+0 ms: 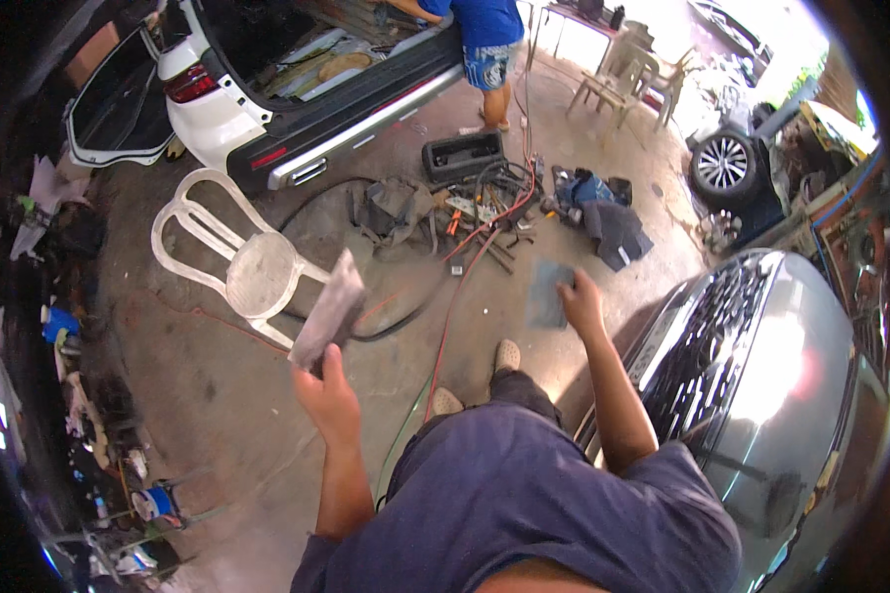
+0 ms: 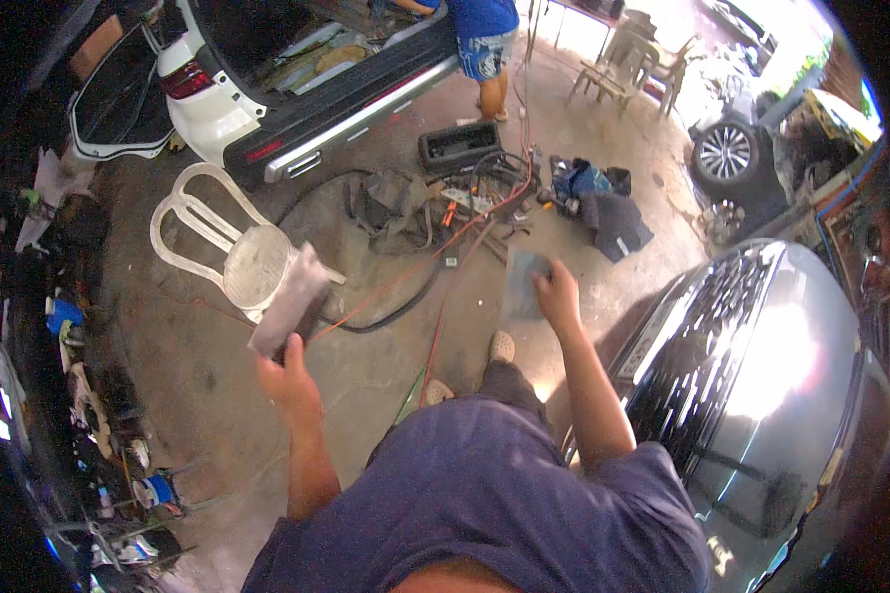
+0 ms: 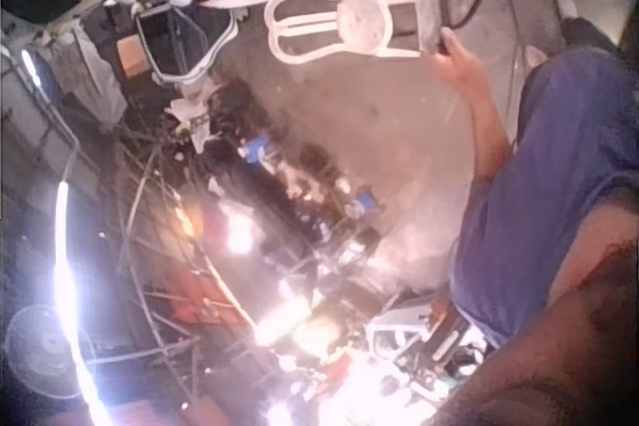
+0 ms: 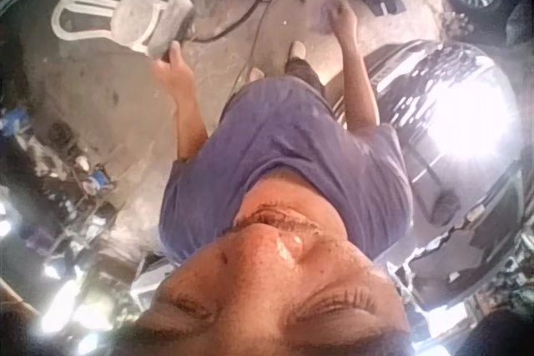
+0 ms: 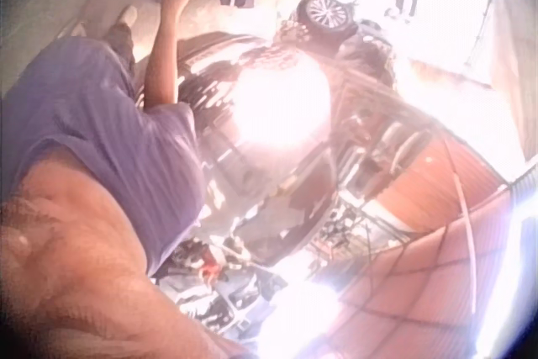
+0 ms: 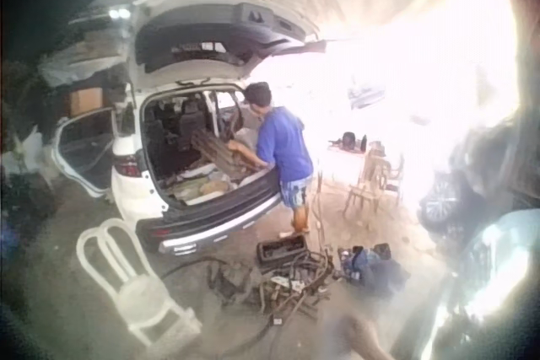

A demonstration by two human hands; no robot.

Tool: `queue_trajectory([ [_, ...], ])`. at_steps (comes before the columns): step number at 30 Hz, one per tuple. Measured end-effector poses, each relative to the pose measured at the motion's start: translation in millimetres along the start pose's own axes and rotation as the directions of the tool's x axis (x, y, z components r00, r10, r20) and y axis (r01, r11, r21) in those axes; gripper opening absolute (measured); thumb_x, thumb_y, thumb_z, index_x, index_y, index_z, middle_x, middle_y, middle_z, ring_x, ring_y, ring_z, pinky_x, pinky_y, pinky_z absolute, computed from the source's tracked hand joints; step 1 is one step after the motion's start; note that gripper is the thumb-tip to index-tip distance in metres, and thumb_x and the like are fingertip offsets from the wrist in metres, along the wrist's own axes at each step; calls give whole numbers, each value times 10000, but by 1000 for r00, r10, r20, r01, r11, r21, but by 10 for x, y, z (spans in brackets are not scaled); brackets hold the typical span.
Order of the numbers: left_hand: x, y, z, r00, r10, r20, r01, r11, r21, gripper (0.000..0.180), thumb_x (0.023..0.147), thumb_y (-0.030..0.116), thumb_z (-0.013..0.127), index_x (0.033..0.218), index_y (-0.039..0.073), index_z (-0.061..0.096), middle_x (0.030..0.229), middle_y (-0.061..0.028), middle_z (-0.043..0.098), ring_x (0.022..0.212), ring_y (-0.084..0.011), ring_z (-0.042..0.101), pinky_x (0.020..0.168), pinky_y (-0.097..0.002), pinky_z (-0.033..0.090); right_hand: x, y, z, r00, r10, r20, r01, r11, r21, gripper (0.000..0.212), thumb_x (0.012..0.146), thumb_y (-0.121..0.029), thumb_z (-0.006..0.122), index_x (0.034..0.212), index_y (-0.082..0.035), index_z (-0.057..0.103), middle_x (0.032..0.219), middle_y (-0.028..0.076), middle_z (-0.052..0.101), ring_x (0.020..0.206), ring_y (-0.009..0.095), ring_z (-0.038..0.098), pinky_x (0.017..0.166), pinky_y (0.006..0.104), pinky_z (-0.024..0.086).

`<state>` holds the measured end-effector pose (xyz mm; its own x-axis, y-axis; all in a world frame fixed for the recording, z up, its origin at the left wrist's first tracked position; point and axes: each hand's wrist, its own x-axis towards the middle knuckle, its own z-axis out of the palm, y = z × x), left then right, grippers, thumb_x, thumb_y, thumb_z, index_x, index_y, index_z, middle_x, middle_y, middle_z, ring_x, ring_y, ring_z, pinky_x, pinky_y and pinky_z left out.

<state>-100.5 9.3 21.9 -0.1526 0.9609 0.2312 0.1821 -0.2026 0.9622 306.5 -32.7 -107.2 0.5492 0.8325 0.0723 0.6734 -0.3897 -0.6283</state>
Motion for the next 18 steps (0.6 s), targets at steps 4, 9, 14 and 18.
queue_trajectory([
  [4,-224,-236,288,993,-43,-107,37,998,-58,555,938,14,568,1469,-31,412,1499,-203,449,1374,-257,441,1146,-377,333,-314,-370,-72,893,236,382,-441,294,848,204,979,-152,611,1109,5,606,1041,90,693,894,204,683,797,359,571],
  [9,-515,-592,553,767,-238,596,293,956,5,565,961,164,633,1466,2,439,1461,-148,503,1348,-257,469,1149,-374,331,-519,-1045,-140,872,49,487,-470,-193,861,216,1007,-80,535,1204,-7,583,1127,101,691,1017,241,697,881,406,596],
  [14,-472,-374,1039,660,-103,744,545,748,-380,495,967,210,639,1384,-23,508,1334,-115,589,1240,-237,559,1085,-353,401,-805,-1536,-251,836,-112,538,-549,-150,822,231,1007,-91,543,1214,2,582,1133,118,692,991,224,706,858,393,604],
  [18,-358,-367,1110,595,-358,720,778,482,-404,428,894,87,622,1290,-60,553,1250,-147,619,1187,-254,584,1050,-409,444,-965,-1429,-239,677,-220,702,-650,270,711,339,1055,-266,492,1213,18,587,1125,130,698,943,211,713,782,335,600],
])
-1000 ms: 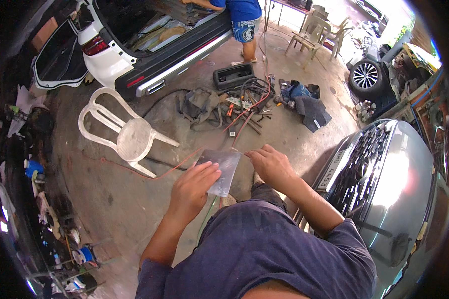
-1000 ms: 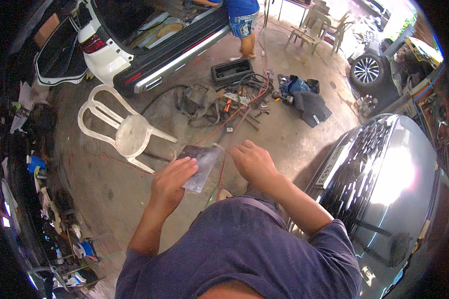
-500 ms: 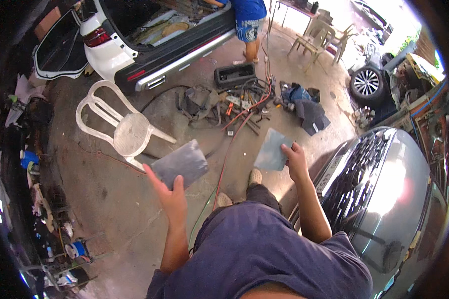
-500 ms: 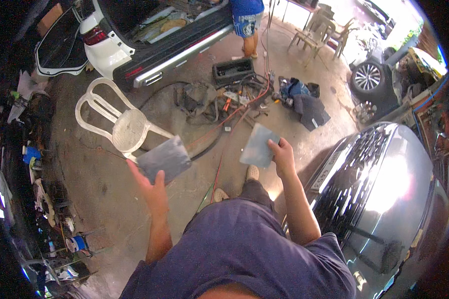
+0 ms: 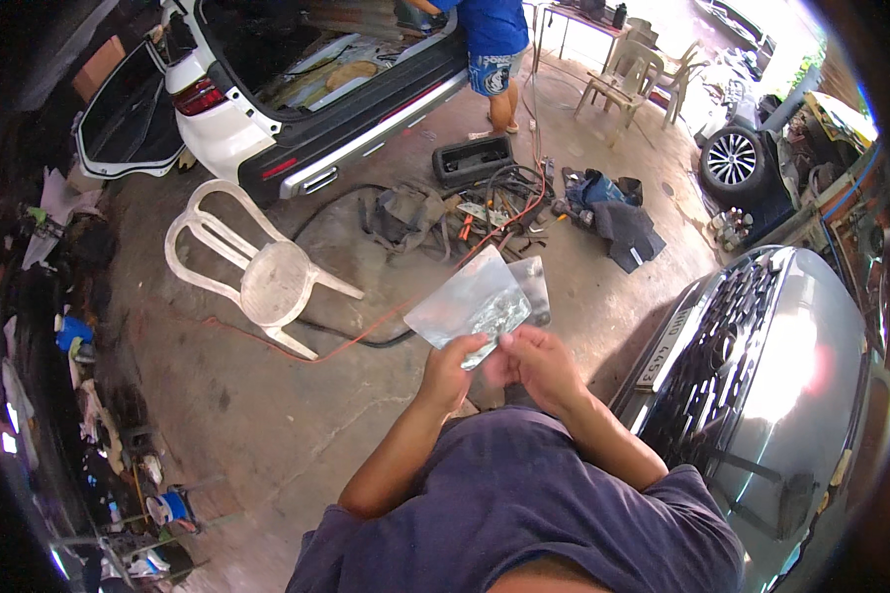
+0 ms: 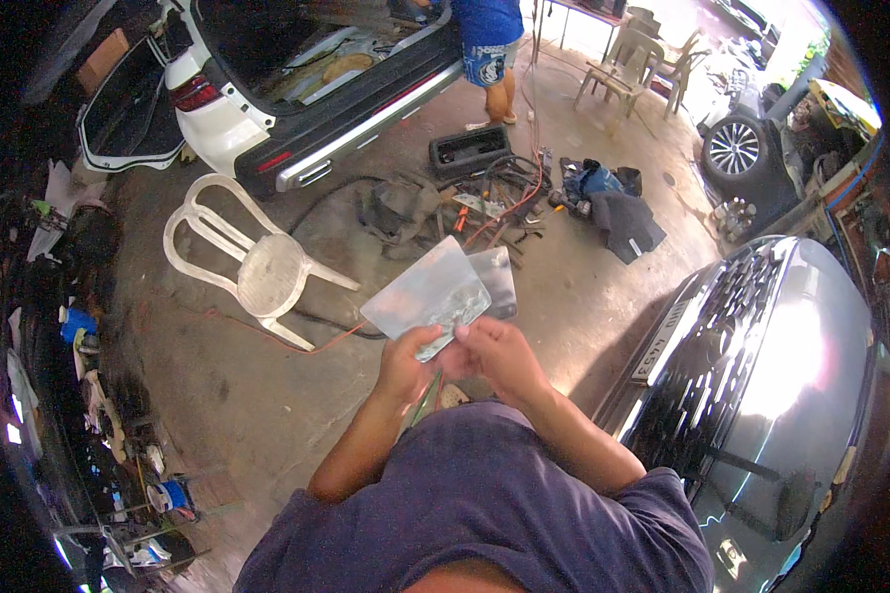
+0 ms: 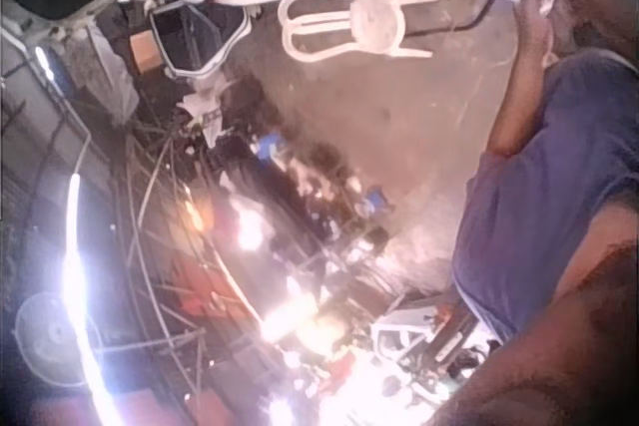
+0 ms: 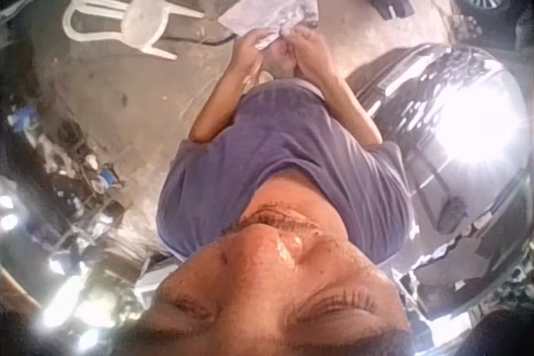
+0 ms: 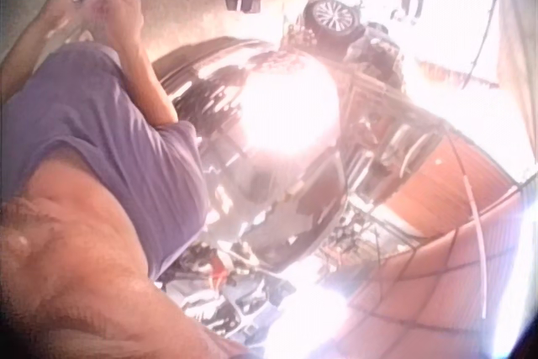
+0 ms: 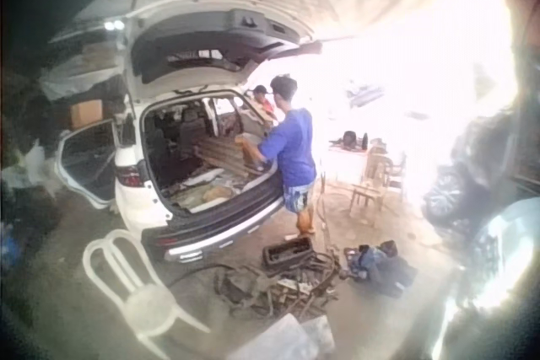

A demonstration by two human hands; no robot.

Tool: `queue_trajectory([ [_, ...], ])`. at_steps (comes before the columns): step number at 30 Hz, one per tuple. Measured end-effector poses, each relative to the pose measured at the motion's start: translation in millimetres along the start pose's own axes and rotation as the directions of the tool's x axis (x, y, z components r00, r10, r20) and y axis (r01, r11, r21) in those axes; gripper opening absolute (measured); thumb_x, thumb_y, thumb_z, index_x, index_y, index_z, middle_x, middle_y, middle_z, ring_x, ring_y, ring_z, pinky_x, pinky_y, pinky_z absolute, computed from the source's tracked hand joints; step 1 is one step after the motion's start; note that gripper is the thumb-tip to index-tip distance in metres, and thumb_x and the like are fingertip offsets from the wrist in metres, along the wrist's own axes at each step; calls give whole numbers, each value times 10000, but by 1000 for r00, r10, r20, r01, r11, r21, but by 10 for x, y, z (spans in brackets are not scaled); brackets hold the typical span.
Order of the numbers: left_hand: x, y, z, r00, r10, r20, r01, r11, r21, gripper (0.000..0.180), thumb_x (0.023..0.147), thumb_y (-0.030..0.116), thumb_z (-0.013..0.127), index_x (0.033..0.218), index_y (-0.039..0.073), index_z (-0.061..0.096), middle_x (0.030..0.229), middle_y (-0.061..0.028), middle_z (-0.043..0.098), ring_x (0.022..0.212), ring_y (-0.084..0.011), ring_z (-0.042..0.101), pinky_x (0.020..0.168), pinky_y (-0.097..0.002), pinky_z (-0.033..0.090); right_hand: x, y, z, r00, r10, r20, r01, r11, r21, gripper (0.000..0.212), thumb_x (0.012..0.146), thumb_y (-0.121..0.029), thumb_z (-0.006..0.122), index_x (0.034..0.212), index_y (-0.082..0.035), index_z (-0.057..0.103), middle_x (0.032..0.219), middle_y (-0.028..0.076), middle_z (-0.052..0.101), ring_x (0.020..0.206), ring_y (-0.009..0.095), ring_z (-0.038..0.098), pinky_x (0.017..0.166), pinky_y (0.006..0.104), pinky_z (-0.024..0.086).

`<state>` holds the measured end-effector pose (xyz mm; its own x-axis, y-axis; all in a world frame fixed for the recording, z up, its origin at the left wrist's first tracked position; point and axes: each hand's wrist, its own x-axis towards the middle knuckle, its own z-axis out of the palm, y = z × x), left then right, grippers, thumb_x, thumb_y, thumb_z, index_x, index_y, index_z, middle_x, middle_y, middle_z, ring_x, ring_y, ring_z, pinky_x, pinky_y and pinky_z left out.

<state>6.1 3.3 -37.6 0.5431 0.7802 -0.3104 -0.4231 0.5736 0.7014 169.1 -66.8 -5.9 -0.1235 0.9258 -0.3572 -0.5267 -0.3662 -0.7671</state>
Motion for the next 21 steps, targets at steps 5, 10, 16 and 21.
queue_trajectory([
  [5,-130,51,41,994,-106,4,104,963,-248,466,785,-3,587,1247,-62,567,1182,-148,647,1157,-294,602,1079,-450,437,-91,250,-78,999,26,-40,-25,999,44,537,1081,-433,374,1347,15,503,1247,165,646,1069,262,668,921,410,540],
  [10,-289,-61,69,988,-139,-73,129,983,-130,564,760,-60,587,1319,-11,537,1286,-121,610,1266,-267,547,1113,-436,395,108,-179,-60,865,-355,-355,469,823,320,452,1036,-321,492,1404,-59,479,1376,98,581,1259,281,559,1084,479,407],
  [16,-120,242,-75,998,-65,-25,70,931,359,526,868,19,567,1387,14,483,1355,-93,566,1302,-222,511,1143,-368,349,-43,-230,193,709,-692,134,592,482,-645,396,852,53,633,1229,-65,612,1233,165,658,1097,306,659,935,448,536],
  [21,428,83,-132,874,450,183,-469,880,74,791,977,170,616,1596,35,143,1567,-128,321,1386,-230,396,1129,-351,348,-152,-385,705,344,-548,763,836,-191,-514,629,743,-137,700,1339,3,555,1375,220,570,1248,391,579,1075,498,457],
])
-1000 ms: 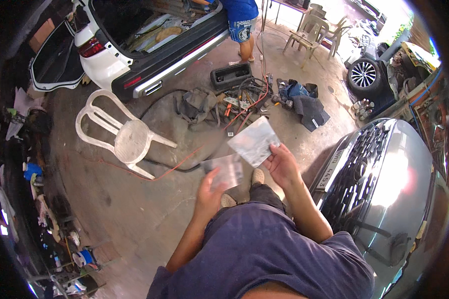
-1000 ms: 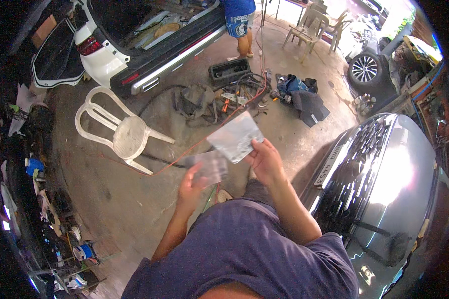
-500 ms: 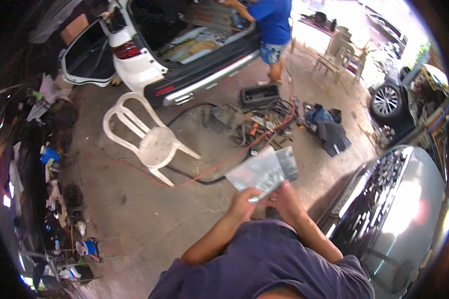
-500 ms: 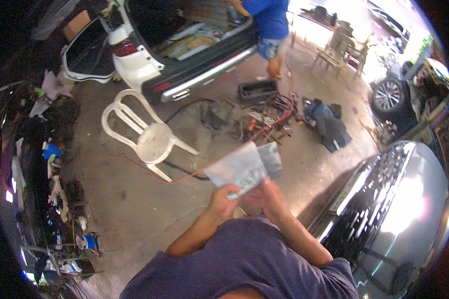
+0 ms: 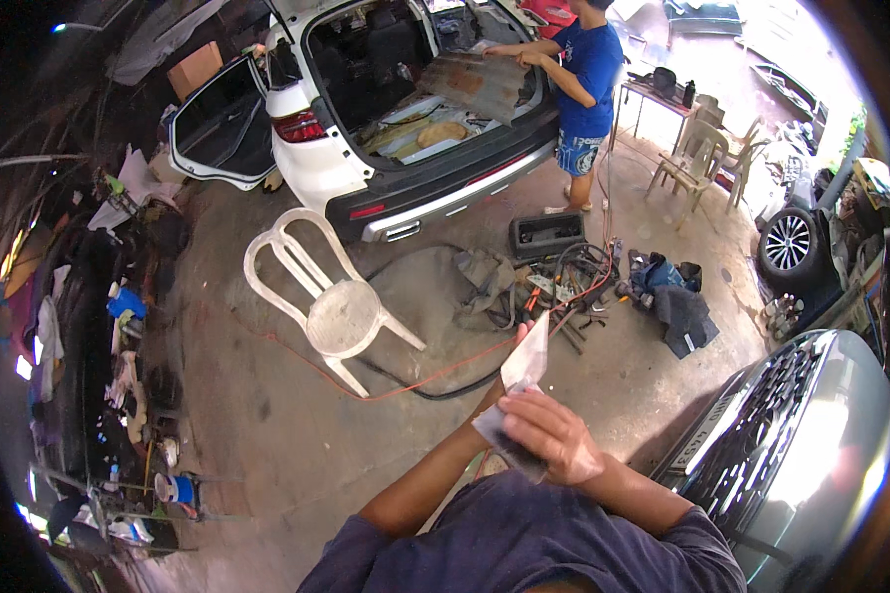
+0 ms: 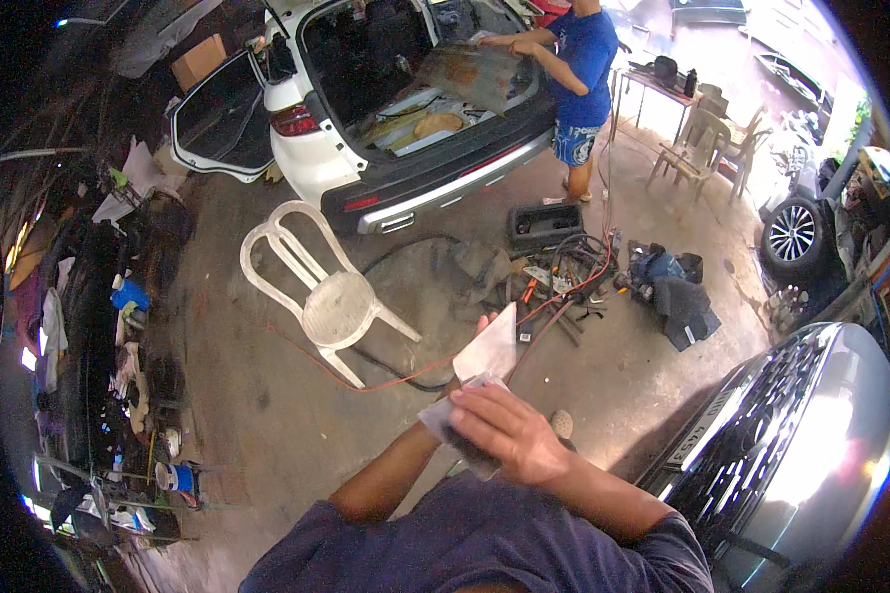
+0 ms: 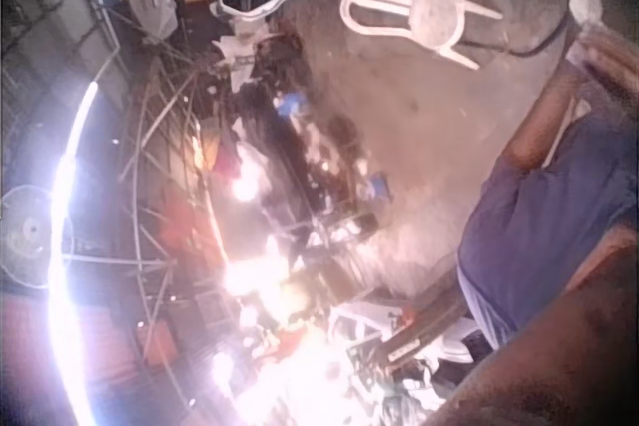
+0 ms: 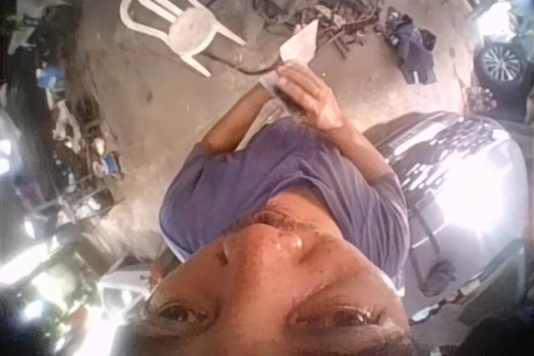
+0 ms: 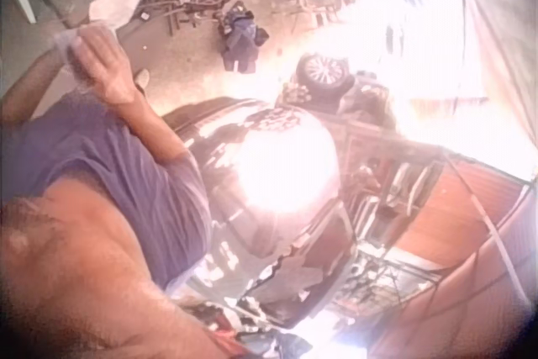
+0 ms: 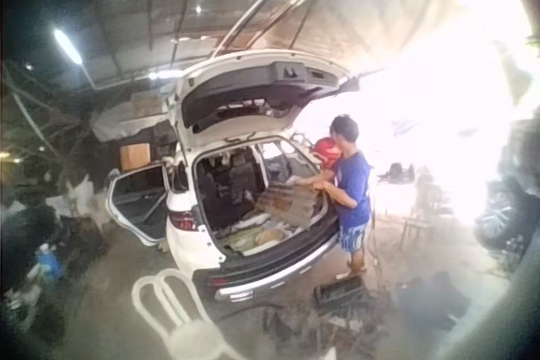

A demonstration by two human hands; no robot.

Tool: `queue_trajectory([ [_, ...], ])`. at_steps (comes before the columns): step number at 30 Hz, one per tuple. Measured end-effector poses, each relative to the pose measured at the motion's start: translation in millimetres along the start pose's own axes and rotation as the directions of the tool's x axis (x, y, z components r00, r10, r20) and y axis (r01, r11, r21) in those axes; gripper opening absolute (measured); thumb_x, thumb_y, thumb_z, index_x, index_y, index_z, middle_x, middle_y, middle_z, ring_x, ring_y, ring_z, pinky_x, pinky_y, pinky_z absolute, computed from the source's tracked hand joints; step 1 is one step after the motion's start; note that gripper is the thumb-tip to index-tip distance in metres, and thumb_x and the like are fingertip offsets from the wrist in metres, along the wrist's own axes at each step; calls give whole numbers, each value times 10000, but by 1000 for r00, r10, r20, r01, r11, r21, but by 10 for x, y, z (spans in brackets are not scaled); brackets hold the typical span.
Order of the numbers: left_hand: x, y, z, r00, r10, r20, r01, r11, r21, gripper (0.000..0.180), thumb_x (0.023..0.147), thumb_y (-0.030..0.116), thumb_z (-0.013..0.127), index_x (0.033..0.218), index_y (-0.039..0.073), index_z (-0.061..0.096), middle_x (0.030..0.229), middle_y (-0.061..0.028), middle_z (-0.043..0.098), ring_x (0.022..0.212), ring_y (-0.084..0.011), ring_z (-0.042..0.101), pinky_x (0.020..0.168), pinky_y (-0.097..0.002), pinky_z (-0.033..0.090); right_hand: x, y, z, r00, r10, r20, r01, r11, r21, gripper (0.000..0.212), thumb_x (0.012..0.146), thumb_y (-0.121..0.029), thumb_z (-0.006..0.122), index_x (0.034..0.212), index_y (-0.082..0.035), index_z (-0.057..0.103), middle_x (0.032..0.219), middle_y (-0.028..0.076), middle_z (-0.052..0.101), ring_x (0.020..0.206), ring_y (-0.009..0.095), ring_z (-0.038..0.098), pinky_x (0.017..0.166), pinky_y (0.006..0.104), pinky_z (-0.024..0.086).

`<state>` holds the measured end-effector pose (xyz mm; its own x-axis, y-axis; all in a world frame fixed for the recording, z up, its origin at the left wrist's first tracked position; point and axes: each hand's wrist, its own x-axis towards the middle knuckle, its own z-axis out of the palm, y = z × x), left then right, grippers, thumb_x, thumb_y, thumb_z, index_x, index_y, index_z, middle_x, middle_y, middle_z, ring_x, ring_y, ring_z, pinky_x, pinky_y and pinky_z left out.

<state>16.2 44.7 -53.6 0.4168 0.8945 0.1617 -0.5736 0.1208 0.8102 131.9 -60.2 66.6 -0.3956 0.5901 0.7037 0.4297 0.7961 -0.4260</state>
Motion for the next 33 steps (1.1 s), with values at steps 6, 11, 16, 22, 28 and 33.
queue_trajectory([
  [6,-416,581,298,971,-179,156,79,865,496,816,1004,217,586,1602,35,60,1635,-141,209,1501,-233,233,1209,-358,226,-59,80,-23,991,125,-42,-127,990,-67,676,700,-88,736,1345,2,555,1352,216,583,1245,400,579,1049,481,483],
  [11,-536,515,358,972,-201,119,115,854,507,904,758,-79,447,1594,12,115,1607,-163,258,1490,-263,268,1201,-351,243,-213,365,51,952,252,-172,-265,962,-58,547,789,42,657,1326,25,558,1343,231,588,1220,424,584,1024,480,487],
  [16,-521,720,544,975,-167,146,74,865,496,899,766,-77,448,1591,-6,100,1618,-168,246,1503,-249,243,1218,-357,208,-262,449,-26,905,347,-246,-366,930,-31,519,815,63,642,1327,-4,589,1305,233,616,1207,402,604,1022,456,495],
  [22,-496,545,353,974,-173,145,64,827,559,845,936,213,673,1584,17,167,1579,-148,335,1453,-229,337,1193,-349,268,-105,163,-53,947,272,-173,-284,958,-50,546,766,53,637,1309,11,599,1362,222,588,1228,398,592,1024,467,497],
  [28,-474,459,303,964,-238,117,157,868,471,893,793,-64,455,1598,1,75,1638,-174,201,1522,-265,201,1223,-366,188,-115,-68,2,912,379,-159,-374,925,65,501,803,73,620,1294,-23,621,1250,228,638,1143,402,627,991,447,504],
  [33,-577,401,522,977,-106,184,-22,811,585,782,925,10,503,1595,28,101,1587,-175,277,1468,-261,293,1190,-357,258,-164,263,76,702,615,-361,-593,784,182,471,835,70,614,1296,-29,619,1218,210,647,1151,382,624,988,431,503],
])
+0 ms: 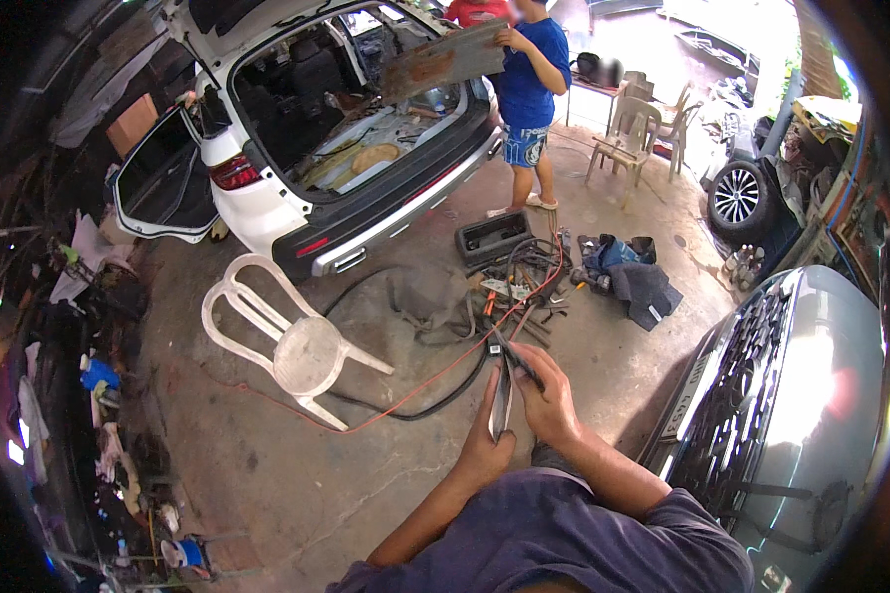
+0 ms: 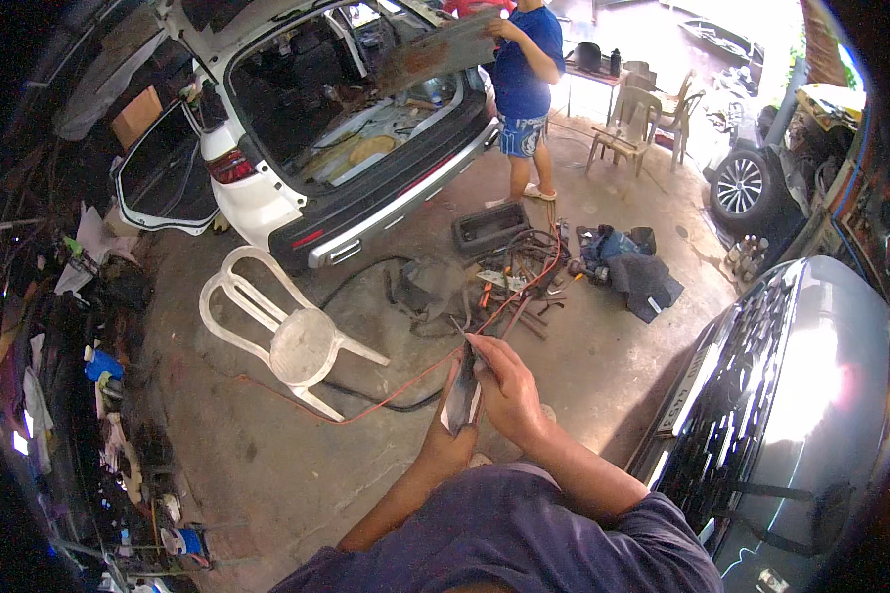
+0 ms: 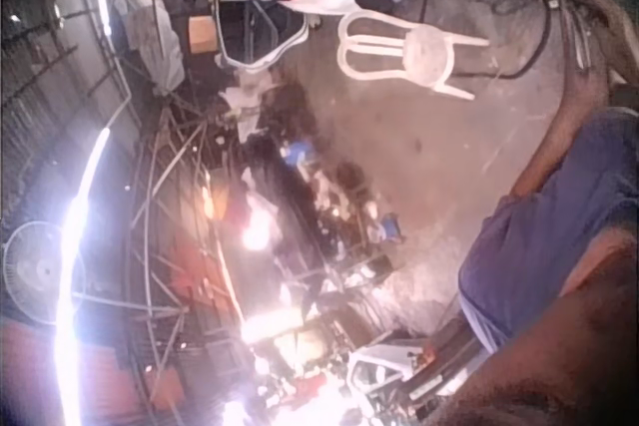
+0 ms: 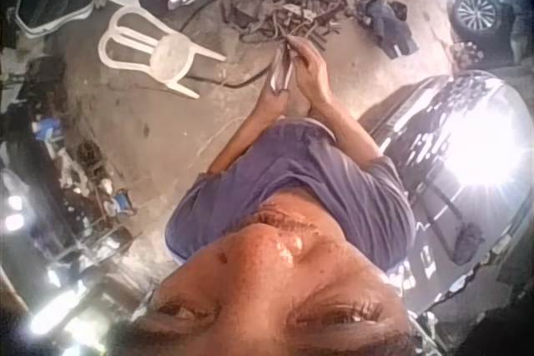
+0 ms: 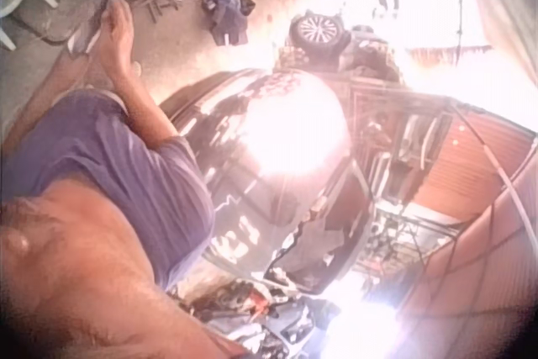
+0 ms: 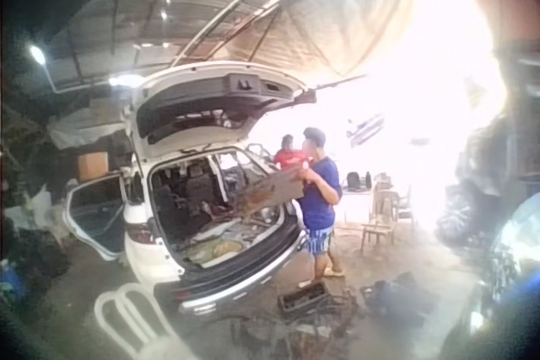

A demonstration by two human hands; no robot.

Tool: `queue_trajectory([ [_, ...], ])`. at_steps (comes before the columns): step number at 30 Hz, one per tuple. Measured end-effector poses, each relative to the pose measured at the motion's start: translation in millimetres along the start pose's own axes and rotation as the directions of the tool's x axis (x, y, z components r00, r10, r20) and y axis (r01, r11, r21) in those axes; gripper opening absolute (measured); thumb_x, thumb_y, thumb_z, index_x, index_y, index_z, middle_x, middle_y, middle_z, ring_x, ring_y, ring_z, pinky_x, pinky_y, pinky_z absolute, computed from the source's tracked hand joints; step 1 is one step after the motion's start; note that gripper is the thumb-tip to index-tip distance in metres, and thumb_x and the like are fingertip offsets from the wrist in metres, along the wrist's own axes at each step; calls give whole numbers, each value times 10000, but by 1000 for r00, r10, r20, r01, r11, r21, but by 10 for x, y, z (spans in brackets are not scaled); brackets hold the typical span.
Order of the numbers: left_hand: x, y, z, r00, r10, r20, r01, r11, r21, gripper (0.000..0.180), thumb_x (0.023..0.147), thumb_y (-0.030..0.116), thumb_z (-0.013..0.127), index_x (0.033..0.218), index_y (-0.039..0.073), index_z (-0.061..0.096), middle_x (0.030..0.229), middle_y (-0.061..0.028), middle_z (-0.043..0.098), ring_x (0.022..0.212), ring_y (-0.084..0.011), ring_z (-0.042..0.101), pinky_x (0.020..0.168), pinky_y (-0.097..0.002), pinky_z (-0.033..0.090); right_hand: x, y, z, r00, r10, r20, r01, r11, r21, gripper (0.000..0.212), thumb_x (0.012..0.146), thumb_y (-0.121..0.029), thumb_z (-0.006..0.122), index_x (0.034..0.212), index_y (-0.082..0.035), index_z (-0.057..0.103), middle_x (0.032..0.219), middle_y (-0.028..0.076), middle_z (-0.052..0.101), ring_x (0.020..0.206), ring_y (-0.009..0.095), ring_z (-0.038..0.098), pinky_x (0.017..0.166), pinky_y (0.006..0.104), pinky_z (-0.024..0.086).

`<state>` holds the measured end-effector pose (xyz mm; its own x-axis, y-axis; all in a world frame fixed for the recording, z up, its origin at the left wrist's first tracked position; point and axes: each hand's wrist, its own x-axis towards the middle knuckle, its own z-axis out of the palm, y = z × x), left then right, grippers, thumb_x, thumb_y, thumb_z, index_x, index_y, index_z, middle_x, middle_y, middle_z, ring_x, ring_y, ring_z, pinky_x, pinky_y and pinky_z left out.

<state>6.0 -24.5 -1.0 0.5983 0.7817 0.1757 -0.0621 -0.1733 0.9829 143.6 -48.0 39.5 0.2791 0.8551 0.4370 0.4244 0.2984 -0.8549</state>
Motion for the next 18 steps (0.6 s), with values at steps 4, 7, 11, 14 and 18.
queue_trajectory([
  [4,7,-35,-29,998,-41,-55,30,983,-179,897,767,-72,413,1593,-14,68,1632,-214,186,1537,-302,140,1237,-375,128,-171,-272,27,998,-30,51,31,999,-19,429,862,85,574,1275,-18,629,1209,191,647,1149,314,626,988,366,475],
  [7,-73,40,84,998,-3,65,2,1000,19,924,740,-118,383,1593,-16,46,1636,-217,178,1545,-294,122,1241,-381,130,77,36,-17,961,268,-64,-256,955,147,417,862,89,587,1262,-21,636,1170,180,650,1122,287,631,964,339,475],
  [11,2,239,-33,997,-73,16,73,997,-29,866,810,-75,398,1590,-22,23,1635,-226,179,1536,-296,151,1235,-377,152,-154,-121,-11,999,34,8,-34,991,129,499,798,121,609,1275,-24,626,1176,166,653,1169,272,622,981,342,471],
  [14,32,91,-43,999,-10,-35,9,999,-32,898,772,-68,452,1593,-23,91,1664,-210,124,1551,-293,103,1245,-374,101,-164,-132,-10,997,6,72,-10,999,52,425,883,36,610,1303,-33,614,1275,158,640,1182,287,616,1010,367,475],
  [18,-160,179,7,983,-18,181,5,997,76,845,817,-45,490,1585,-29,139,1658,-181,175,1543,-273,136,1243,-363,108,202,171,-152,929,367,-44,-333,883,332,349,917,-16,595,1264,15,617,1190,43,641,1089,142,599,962,314,475],
])
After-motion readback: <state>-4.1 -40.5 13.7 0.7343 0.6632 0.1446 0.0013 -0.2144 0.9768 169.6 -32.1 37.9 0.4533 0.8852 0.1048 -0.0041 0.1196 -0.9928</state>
